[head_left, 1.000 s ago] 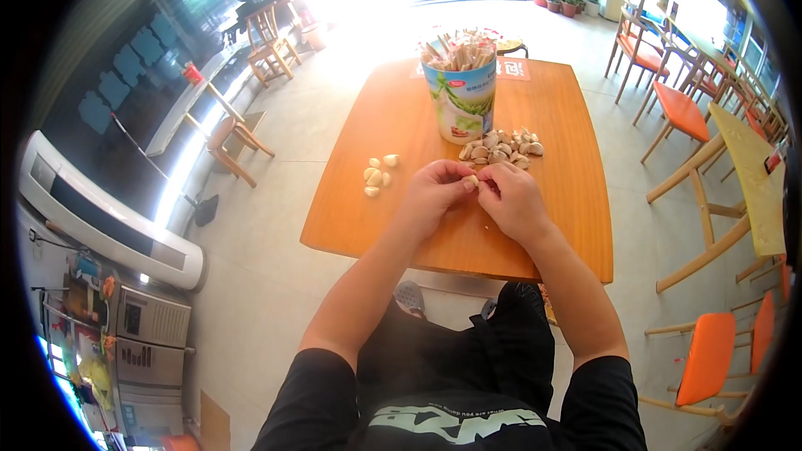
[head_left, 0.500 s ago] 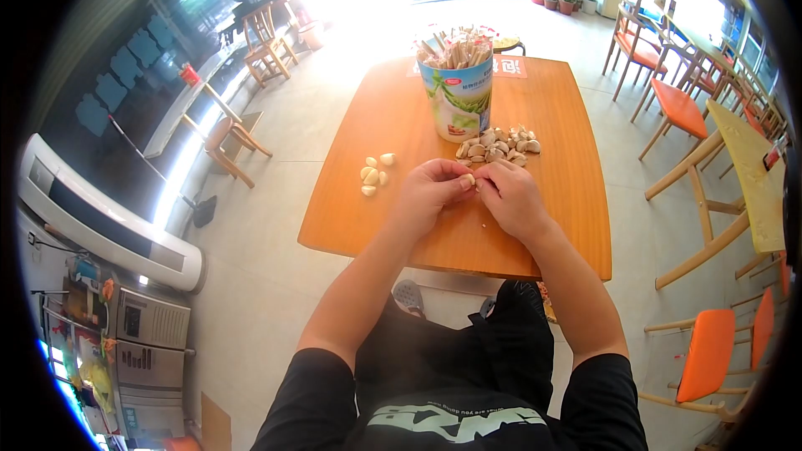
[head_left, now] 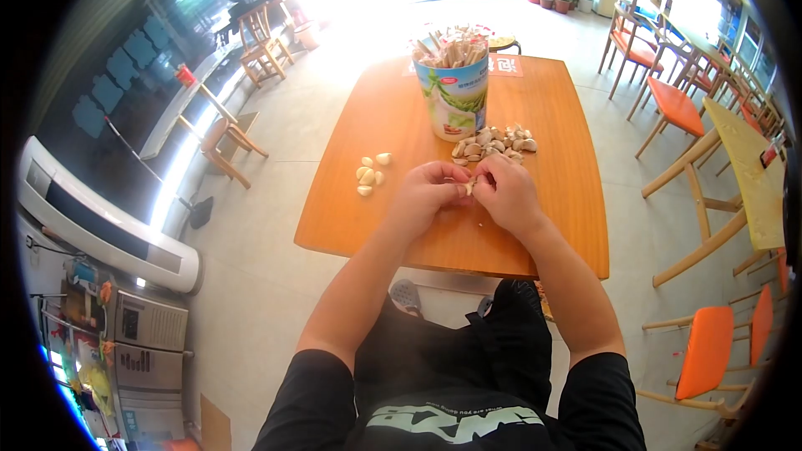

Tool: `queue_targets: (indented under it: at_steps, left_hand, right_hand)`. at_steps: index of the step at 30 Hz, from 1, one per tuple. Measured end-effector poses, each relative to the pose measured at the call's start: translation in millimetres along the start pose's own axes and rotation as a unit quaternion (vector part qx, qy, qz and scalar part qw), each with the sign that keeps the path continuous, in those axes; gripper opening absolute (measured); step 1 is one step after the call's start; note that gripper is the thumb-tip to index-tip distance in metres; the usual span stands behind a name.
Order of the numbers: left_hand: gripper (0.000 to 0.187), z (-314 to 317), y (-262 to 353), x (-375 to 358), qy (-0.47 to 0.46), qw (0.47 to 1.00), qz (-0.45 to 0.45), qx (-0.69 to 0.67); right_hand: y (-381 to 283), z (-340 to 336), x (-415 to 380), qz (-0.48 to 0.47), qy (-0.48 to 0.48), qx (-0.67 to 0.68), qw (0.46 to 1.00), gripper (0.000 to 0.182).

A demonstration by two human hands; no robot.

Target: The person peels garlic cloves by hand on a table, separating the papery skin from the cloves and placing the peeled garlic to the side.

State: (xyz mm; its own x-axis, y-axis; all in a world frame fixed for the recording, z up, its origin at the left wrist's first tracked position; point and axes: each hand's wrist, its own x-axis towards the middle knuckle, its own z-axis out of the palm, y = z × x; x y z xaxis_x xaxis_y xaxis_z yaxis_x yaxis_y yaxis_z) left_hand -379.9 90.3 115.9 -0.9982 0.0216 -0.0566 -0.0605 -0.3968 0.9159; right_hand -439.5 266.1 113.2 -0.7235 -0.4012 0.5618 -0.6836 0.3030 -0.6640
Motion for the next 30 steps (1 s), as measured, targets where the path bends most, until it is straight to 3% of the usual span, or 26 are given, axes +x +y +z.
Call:
queue_targets:
  at_steps: [4, 7, 10, 16, 21, 24, 30]
  left_hand:
    - [0.014, -3.2, 0.8, -1.5, -0.037, 0.999, -0.003, 0.015]
    - [0.012, -2.6, 0.8, -1.8, -0.049, 0.999, 0.008, 0.01]
    - [0.012, -0.1, -1.9, 0.5, -0.013, 1.0, 0.026, -0.007]
    - [0.02, -1.0, -3.5, 2.8, 0.007, 1.0, 0.03, -0.002]
    - [0.02, -1.3, -8.2, 5.6, 0.001, 0.998, 0.059, -0.011]
    - [0.019, -1.5, -8.8, 5.9, 0.003, 0.998, 0.061, -0.002]
    - [0.019, -0.5, -8.6, 5.6, 0.006, 0.998, 0.056, -0.011]
  right_hand:
    - [12.5, -0.1, -0.6, -0.016, -0.005, -0.053, 0.998, 0.009]
    - [12.9, -1.6, -2.1, 0.03, -0.003, -0.105, 0.994, 0.01]
    - [10.0, -4.7, -3.3, 0.023, -0.01, -0.121, 0.992, 0.008]
    - [3.8, -7.6, -3.0, -0.011, -0.017, 0.002, 1.0, 0.01]
    - [0.4, -8.3, -1.7, 0.112, -0.085, 0.174, 0.975, 0.016]
    - [8.4, -3.6, -2.8, 0.102, -0.065, 0.232, 0.965, 0.016]
    - [3.1, -6.4, -2.0, 0.137, -0.081, 0.207, 0.965, 0.015]
